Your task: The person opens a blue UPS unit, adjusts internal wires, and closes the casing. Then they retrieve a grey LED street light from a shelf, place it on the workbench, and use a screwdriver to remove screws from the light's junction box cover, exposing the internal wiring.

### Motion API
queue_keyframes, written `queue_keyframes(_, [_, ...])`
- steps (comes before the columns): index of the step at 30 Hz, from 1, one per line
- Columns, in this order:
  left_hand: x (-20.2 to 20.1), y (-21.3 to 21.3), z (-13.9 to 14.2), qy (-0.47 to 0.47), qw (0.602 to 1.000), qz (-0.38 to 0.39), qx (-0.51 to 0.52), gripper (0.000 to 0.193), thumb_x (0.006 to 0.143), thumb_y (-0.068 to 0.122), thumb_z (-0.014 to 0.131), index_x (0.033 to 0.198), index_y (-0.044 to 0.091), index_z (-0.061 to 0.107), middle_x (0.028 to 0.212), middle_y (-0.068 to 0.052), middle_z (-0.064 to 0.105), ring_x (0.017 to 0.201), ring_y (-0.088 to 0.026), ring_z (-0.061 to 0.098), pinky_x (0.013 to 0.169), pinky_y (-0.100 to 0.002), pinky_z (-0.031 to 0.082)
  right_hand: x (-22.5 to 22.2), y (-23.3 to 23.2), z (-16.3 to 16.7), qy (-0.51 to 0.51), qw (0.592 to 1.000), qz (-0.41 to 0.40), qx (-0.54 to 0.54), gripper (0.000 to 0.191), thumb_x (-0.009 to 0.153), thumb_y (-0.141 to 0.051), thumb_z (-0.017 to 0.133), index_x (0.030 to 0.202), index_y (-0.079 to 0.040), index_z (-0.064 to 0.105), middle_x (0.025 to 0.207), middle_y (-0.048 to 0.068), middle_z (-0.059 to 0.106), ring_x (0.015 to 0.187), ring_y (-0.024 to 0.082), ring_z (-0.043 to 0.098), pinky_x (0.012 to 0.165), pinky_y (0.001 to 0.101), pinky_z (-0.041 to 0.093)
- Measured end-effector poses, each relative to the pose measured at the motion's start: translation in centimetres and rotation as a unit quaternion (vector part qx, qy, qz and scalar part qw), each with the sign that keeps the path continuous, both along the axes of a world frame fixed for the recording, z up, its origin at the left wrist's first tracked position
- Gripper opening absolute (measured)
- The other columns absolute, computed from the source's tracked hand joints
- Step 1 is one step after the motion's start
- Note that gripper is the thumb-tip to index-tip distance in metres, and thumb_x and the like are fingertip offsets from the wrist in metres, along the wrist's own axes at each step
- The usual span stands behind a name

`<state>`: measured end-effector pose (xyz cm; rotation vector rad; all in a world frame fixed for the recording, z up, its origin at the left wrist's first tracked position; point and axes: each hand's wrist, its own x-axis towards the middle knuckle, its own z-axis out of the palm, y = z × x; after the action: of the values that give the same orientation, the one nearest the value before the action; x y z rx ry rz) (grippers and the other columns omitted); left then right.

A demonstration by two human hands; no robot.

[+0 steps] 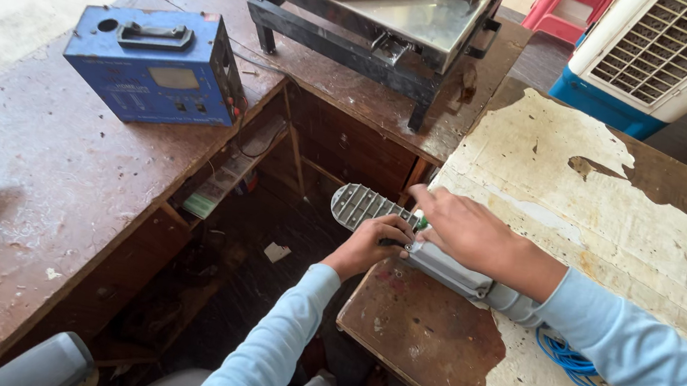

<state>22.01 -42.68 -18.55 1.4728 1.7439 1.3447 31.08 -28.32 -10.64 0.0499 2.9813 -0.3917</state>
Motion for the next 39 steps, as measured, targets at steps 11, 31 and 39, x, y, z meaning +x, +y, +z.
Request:
queue_keyframes(11, [-0.1, 0.1, -0.8, -0.025, 1.0, 0.0, -0.006, 0.024, 0.081, 0.011, 0.082, 0.104, 0.003, 0.078, 0.118, -0.005, 0.069, 0.111, -0.024, 0.068, 0.099, -0.037, 0.055, -0.2, 0.1, -0.1, -0.044, 0.998, -0.014, -0.03, 0.025, 0.095, -0.019, 0.058, 0.107, 0.002, 0.058, 0.089, 0.024, 0.065, 0.09, 0.041, 0.068, 0.076, 0.0486, 0.054])
queue_keyframes(31, [-0.2, 0.2, -1.1, -0.17, 0.985, 0.019, -0.01, 0.023, 0.091, 0.011, 0.073, 0.11, 0.0, 0.073, 0.128, -0.004, 0.063, 0.124, -0.018, 0.059, 0.108, -0.031, 0.046, -1.5, 1.4, 0.3, 0.005, 0.997, -0.003, -0.074, 0.019, 0.087, -0.016, 0.064, 0.094, -0.001, 0.074, 0.085, 0.022, 0.073, 0.085, 0.038, 0.072, 0.078, 0.0462, 0.056])
queue_keyframes(39, [0.0, 0.9, -1.2, -0.223, 0.974, 0.029, -0.025, 0.03, 0.099, 0.024, 0.065, 0.114, -0.001, 0.067, 0.126, -0.006, 0.06, 0.116, -0.015, 0.06, 0.102, -0.032, 0.049, -0.9, 3.1, 0.7, 0.053, 0.992, 0.016, -0.117, 0.021, 0.083, -0.015, 0.067, 0.095, -0.001, 0.077, 0.087, 0.02, 0.075, 0.084, 0.034, 0.074, 0.079, 0.0421, 0.057])
